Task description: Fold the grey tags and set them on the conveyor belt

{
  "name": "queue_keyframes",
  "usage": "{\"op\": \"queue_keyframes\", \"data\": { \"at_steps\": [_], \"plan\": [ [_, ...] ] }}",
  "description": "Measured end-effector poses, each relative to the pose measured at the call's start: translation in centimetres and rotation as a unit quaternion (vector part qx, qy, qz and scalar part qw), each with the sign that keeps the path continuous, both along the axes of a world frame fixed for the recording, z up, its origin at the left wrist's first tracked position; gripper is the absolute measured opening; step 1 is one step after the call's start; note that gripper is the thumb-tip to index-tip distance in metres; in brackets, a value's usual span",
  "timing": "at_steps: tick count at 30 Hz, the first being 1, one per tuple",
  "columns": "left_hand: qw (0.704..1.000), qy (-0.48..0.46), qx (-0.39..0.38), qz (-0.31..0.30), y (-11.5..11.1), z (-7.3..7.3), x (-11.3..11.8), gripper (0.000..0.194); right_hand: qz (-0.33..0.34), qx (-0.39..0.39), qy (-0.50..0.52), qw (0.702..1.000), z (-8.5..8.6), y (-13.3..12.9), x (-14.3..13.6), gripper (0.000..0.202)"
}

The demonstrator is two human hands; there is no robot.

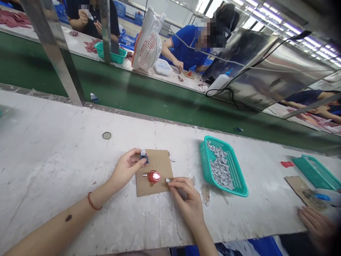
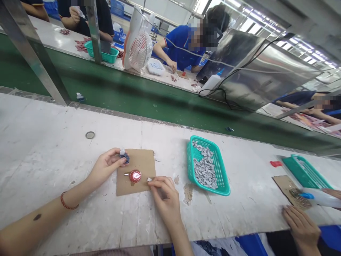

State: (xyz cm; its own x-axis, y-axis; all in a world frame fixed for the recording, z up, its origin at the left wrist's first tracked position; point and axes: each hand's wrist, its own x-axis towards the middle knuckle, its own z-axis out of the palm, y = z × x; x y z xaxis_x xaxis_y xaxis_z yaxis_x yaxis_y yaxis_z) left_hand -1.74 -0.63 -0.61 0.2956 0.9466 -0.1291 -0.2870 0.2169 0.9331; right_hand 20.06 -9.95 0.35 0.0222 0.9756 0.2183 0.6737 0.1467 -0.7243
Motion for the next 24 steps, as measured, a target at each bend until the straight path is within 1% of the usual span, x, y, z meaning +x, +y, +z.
{"op": "queue_keyframes", "data": {
  "at_steps": [3,5,7,9,11,14,17,20,24],
  "plan": [
    [1.000,-0.001,0.002,-0.002,0.0,0.0,0.0,0.018,-0.014,-0.002,-0.022,1.000,0.2,-0.1,0.0,0.014],
    [1.000,-0.003,0.003,0.000,0.0,-0.1,-0.1,0.018,0.002,-0.010,-0.048,0.999,0.2,0.1,0.0,0.018],
    [1.000,-0.003,0.001,0.002,0.0,-0.1,-0.1,0.018,0.017,-0.010,-0.068,0.997,0.2,0.3,-0.1,0.016],
    [1.000,-0.003,0.000,-0.003,0.0,-0.2,-0.1,0.018,0.021,-0.015,-0.076,0.997,0.3,0.4,-0.1,0.015],
    [1.000,-0.007,0.002,-0.009,0.0,-0.2,-0.2,0.018,0.024,-0.037,-0.076,0.996,0.7,0.6,-0.1,0.015],
    [1.000,-0.006,0.008,-0.015,0.0,-0.3,-0.3,0.017,0.031,-0.064,-0.065,0.995,1.8,0.9,-0.3,0.013],
    [1.000,-0.008,0.007,-0.022,0.0,-0.5,-0.3,0.017,0.034,-0.062,-0.041,0.997,3.3,1.6,-1.1,0.010],
    [1.000,-0.020,0.005,-0.022,0.0,-0.6,-0.3,0.018,0.052,-0.062,-0.026,0.996,4.7,2.5,-2.4,0.009],
    [0.999,-0.032,-0.002,-0.015,0.0,-0.7,-0.3,0.020,0.081,-0.084,-0.027,0.993,5.5,3.5,-3.7,0.010]
  ]
}}
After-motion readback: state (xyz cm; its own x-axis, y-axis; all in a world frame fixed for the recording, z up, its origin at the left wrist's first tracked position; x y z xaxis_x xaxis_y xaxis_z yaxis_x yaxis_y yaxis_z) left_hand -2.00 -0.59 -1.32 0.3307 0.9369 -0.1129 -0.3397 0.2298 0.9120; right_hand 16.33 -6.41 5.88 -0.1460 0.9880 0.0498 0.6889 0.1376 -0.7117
